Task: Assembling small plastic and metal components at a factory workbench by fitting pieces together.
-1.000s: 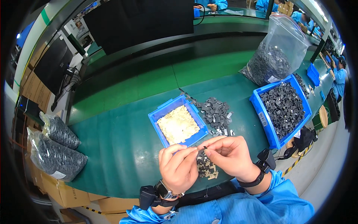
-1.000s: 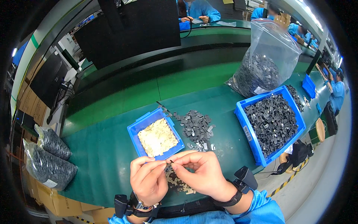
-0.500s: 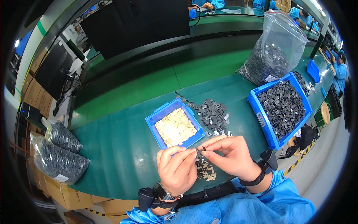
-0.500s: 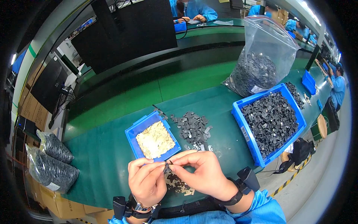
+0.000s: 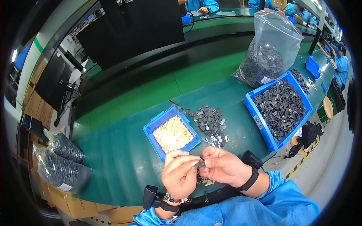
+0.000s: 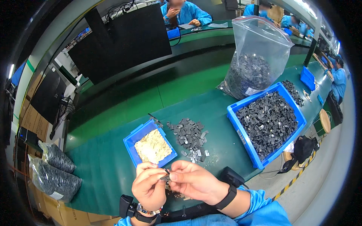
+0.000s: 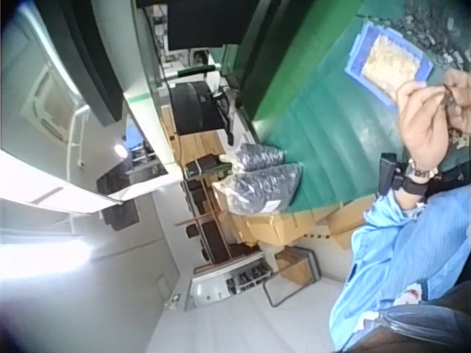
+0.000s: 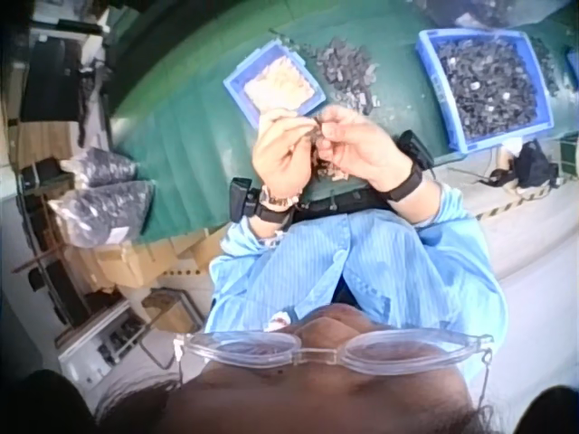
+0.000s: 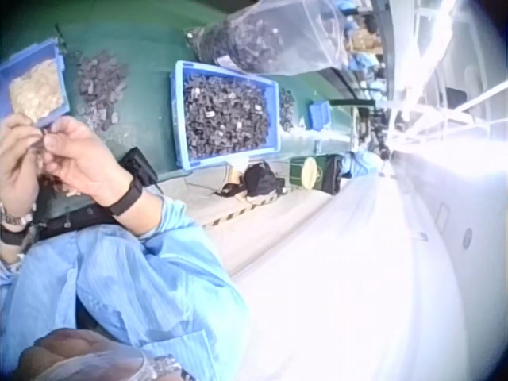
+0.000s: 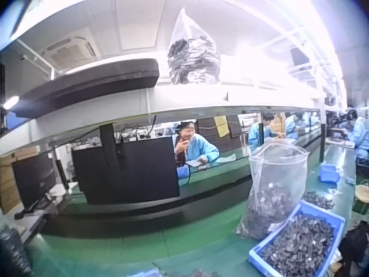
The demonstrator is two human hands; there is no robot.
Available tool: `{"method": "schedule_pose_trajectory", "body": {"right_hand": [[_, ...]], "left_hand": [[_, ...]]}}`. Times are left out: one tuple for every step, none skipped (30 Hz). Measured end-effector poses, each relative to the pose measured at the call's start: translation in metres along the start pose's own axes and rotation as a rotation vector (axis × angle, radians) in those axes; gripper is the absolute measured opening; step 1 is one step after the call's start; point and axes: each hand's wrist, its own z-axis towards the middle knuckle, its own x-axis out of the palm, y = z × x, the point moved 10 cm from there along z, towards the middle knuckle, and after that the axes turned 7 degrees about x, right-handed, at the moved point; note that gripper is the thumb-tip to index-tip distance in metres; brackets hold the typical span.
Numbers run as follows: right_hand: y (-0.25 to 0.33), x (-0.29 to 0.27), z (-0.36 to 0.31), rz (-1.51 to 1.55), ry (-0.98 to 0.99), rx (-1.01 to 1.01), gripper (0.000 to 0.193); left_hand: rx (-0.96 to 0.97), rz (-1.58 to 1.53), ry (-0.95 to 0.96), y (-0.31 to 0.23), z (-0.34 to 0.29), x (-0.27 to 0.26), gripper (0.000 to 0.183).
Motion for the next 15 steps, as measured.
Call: {"method": "schedule_pose_trajectory", "body": {"right_hand": [[0.012, 0.001, -0.002, -0.129, 0.015, -0.163, 0.017], [0.015, 0.002, -0.002, -0.135, 0.020, -0.165, 0.017], [0.032, 0.015, -0.008, -0.457, 0.044, -0.346, 0.019], [0.044, 0.032, -0.018, -0.780, 0.068, -0.526, 0.021], [0.047, 0.040, -0.021, -0.928, 0.093, -0.535, 0.024], [0.048, 0.042, -0.023, -0.931, 0.096, -0.539, 0.024], [0.050, 0.046, -0.026, -0.937, 0.101, -0.559, 0.024], [0.051, 0.049, -0.028, -0.942, 0.107, -0.578, 0.023], [0.051, 0.040, -0.028, -0.722, 0.095, -0.539, 0.019], [0.052, 0.040, -0.030, -0.722, 0.094, -0.546, 0.019], [0.052, 0.035, -0.031, -0.741, 0.068, -0.503, 0.018], [0.050, 0.030, -0.030, -0.758, 0.044, -0.456, 0.016], [0.051, 0.032, -0.032, -0.756, 0.044, -0.459, 0.016], [0.048, 0.036, -0.033, -0.813, 0.037, -0.424, 0.015], [0.044, 0.039, -0.034, -0.870, 0.027, -0.387, 0.015]], "left_hand": [[-0.007, 0.004, -0.006, 0.001, 0.000, -0.001, 0.006], [0.000, 0.006, -0.009, -0.001, 0.000, -0.001, 0.006], [-0.012, 0.011, -0.001, -0.001, 0.000, -0.001, 0.006], [-0.023, 0.017, 0.006, -0.002, 0.000, -0.001, 0.005], [-0.015, 0.036, 0.024, -0.005, 0.001, 0.000, 0.007], [-0.009, 0.036, 0.023, -0.008, 0.002, -0.001, 0.007], [0.011, 0.039, 0.028, -0.012, 0.003, -0.001, 0.007], [0.030, 0.042, 0.034, -0.016, 0.004, 0.000, 0.008], [0.049, 0.047, 0.035, -0.018, 0.005, 0.000, 0.010], [0.053, 0.044, 0.038, -0.019, 0.006, 0.001, 0.010], [0.061, 0.039, 0.035, -0.020, 0.007, 0.002, 0.011], [0.067, 0.038, 0.031, -0.022, 0.008, 0.001, 0.011], [0.068, 0.038, 0.034, -0.022, 0.008, 0.001, 0.011], [0.077, 0.041, 0.032, -0.023, 0.008, 0.001, 0.012], [0.084, 0.043, 0.031, -0.024, 0.007, 0.000, 0.012]]}}
